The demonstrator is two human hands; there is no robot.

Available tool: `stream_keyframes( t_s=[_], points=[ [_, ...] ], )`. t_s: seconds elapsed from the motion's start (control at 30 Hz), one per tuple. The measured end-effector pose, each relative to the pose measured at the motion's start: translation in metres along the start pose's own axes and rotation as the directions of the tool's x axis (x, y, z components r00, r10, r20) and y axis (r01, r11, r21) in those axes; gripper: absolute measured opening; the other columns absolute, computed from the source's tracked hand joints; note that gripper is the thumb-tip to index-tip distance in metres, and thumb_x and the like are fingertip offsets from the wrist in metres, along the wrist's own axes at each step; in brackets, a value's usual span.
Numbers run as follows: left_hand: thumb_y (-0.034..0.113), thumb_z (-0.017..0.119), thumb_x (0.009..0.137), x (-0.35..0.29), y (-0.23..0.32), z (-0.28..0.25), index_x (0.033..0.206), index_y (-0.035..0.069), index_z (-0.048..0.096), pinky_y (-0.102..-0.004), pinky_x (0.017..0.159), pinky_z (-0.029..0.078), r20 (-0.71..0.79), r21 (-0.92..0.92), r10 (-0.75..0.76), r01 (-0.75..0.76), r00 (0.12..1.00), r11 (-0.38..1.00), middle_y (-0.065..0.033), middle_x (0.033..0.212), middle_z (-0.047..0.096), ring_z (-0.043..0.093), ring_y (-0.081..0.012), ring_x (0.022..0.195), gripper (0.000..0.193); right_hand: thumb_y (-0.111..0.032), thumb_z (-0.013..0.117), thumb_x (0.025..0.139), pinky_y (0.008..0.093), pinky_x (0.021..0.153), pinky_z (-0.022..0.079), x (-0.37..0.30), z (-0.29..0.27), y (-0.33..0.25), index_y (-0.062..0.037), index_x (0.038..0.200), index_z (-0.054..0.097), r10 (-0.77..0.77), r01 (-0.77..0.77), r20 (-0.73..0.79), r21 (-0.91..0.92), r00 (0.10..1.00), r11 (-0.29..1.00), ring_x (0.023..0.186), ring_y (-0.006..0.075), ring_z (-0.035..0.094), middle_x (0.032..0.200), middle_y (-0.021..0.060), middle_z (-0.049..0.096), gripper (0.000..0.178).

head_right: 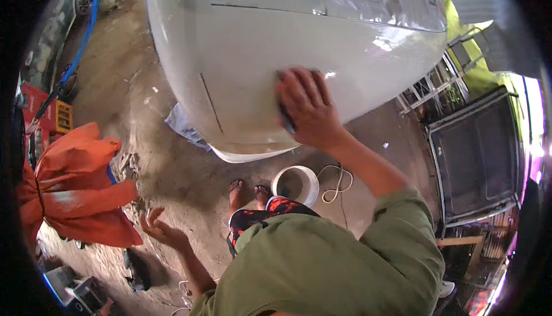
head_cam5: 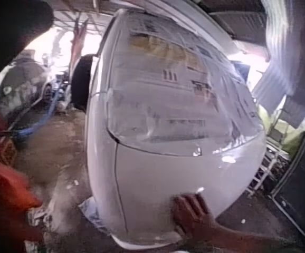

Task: Sanding the body of a white van with sandpaper and water.

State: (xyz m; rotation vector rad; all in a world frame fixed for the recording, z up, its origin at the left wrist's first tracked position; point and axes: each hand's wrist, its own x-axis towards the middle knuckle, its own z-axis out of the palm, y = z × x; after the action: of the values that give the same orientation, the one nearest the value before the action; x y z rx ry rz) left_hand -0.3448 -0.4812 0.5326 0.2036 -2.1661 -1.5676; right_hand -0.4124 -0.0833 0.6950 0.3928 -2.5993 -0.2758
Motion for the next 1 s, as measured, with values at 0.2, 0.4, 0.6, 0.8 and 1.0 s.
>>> stream_keyframes(
  t_s=[0.2,0.4,0.6,0.8,1.0],
  points=[
    [0.038,0.034,0.101,0.05,0.06,0.014,0.127,-0.005,0.035,-0.0442,0.095,0.04,0.12,0.088,0.437,-0.448,0.891,0.89,-0.0189,0.098,0.06,0.059,-0.0282,0.093,0.051,-0.035,0.063,0.077,0.0441,0.115,0.019,0.117,0.0,-0.056,-0.0024,0.132,0.047,-0.14,0.14,-0.005,-0.006,0.99,0.99,0.137,0.0304,0.029,0.145,0.0117,0.037,0.066],
    [0.034,0.035,0.101,0.015,0.017,-0.041,0.126,-0.005,0.037,-0.0439,0.095,0.04,-0.067,0.069,0.119,-0.114,0.991,0.991,-0.0195,0.102,0.06,0.059,-0.0277,0.091,0.047,-0.034,0.063,0.08,0.0535,0.112,0.021,0.031,-0.005,-0.044,-0.0002,0.136,0.043,0.046,-0.045,0.037,-0.027,0.998,0.999,0.137,0.036,0.029,0.146,0.0181,0.033,0.068],
    [0.03,0.041,0.099,0.048,0.06,-0.005,0.124,-0.005,0.037,-0.0453,0.089,0.043,0.244,0.079,0.469,-0.499,0.849,0.863,-0.0211,0.098,0.06,0.059,-0.0291,0.09,0.043,-0.033,0.06,0.083,0.0523,0.112,0.021,0.11,-0.003,-0.057,0.0025,0.137,0.039,0.019,-0.018,-0.043,0.023,0.999,1.0,0.136,0.0385,0.029,0.147,0.019,0.031,0.068],
    [0.031,0.04,0.099,-0.003,0.025,-0.013,0.117,-0.006,0.044,-0.0451,0.088,0.044,0.082,-0.014,0.058,-0.057,0.995,0.998,-0.0157,0.095,0.061,0.059,-0.0283,0.087,0.041,-0.032,0.057,0.085,0.0514,0.112,0.021,0.063,-0.004,-0.047,0.0014,0.138,0.039,0.038,-0.037,0.027,-0.038,0.999,0.999,0.136,0.0373,0.029,0.147,0.018,0.031,0.065],
    [0.03,0.04,0.1,0.033,0.051,0.02,0.128,-0.003,0.038,-0.0385,0.084,0.045,0.192,-0.072,0.515,-0.511,0.835,0.856,-0.0163,0.096,0.062,0.06,-0.0243,0.088,0.043,-0.03,0.057,0.085,0.0505,0.112,0.023,0.112,0.003,-0.07,0.0004,0.137,0.04,0.012,-0.012,-0.074,0.0,0.997,1.0,0.136,0.0345,0.03,0.146,0.0163,0.034,0.063]
  ],
)
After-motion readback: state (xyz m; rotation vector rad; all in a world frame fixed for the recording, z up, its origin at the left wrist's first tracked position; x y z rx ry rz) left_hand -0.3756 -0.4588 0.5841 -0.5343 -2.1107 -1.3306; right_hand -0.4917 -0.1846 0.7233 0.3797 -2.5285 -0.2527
